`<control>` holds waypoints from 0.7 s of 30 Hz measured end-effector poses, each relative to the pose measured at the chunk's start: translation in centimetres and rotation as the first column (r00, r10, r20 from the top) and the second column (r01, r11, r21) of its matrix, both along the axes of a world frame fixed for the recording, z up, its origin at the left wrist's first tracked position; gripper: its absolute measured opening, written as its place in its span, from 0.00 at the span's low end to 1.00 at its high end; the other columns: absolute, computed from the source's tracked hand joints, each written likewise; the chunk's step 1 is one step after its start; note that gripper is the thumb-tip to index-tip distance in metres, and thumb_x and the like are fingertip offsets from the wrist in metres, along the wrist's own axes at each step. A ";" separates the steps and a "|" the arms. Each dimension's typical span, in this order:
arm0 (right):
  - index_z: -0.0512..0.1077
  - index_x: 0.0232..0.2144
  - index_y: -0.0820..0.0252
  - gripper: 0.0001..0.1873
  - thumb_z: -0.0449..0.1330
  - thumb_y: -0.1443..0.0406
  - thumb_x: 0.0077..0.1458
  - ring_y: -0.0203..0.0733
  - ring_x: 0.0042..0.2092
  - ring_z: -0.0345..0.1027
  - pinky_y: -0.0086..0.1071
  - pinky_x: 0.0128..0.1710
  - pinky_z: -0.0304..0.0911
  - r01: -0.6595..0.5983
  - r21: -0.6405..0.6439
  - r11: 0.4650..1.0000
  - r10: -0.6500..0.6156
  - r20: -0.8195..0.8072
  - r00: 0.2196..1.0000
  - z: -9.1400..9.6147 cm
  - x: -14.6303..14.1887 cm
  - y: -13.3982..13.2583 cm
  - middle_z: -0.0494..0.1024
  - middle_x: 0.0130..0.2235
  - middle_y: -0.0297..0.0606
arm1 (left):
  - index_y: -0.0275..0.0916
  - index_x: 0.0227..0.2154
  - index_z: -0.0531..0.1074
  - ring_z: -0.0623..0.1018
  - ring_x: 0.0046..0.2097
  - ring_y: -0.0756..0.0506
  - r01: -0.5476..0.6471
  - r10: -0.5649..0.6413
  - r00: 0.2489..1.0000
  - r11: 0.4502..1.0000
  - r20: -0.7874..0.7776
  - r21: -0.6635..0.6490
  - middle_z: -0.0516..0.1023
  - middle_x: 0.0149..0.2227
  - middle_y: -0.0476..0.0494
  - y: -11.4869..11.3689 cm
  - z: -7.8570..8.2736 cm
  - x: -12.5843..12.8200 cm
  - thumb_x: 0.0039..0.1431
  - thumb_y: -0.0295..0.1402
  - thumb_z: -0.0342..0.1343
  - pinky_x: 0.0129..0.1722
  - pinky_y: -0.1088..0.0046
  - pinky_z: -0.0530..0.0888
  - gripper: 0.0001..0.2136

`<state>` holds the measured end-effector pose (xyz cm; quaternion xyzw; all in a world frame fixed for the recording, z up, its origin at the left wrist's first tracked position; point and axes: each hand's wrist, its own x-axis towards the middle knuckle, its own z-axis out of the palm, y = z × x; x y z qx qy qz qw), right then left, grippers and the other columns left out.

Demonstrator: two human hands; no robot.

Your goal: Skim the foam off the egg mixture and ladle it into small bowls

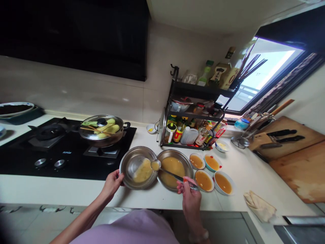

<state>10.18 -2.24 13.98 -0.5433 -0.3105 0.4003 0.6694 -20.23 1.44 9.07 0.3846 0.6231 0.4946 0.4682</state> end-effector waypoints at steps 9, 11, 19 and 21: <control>0.75 0.34 0.61 0.23 0.66 0.50 0.43 0.43 0.24 0.70 0.38 0.27 0.68 0.154 0.047 0.987 -0.160 0.378 0.912 -1.2 4.9 -0.5 0.76 0.21 0.36 | 0.39 0.21 0.67 0.69 0.18 0.50 -0.020 0.020 1.000 1.000 -0.011 0.011 0.67 0.16 0.54 0.2 0.5 0.0 0.41 0.41 0.55 0.19 0.74 0.70 0.10; 0.77 0.34 0.59 0.19 0.65 0.52 0.46 0.44 0.26 0.71 0.38 0.29 0.69 0.079 0.072 0.994 -0.105 0.508 0.855 -1.5 5.0 -1.1 0.79 0.26 0.39 | 0.39 0.21 0.66 0.68 0.18 0.50 -0.024 0.024 1.000 1.000 -0.009 0.010 0.67 0.16 0.55 0.2 0.4 0.1 0.41 0.41 0.55 0.19 0.73 0.70 0.10; 0.79 0.39 0.53 0.11 0.60 0.65 0.53 0.43 0.31 0.73 0.37 0.30 0.71 -0.178 0.245 0.953 -0.028 0.658 0.752 -0.9 2.3 -2.2 0.80 0.37 0.42 | 0.39 0.21 0.67 0.69 0.18 0.50 0.017 -0.016 0.999 0.999 -0.038 0.032 0.67 0.16 0.54 0.4 -0.6 0.0 0.44 0.39 0.55 0.19 0.74 0.71 0.09; 0.78 0.40 0.53 0.11 0.59 0.66 0.54 0.40 0.27 0.71 0.36 0.29 0.70 -0.227 0.249 0.941 0.027 0.614 0.788 -0.6 1.0 -2.1 0.79 0.36 0.41 | 0.38 0.22 0.67 0.70 0.18 0.50 0.036 -0.034 0.998 0.999 -0.044 0.040 0.67 0.16 0.54 0.4 -0.8 0.1 0.46 0.39 0.55 0.20 0.74 0.71 0.09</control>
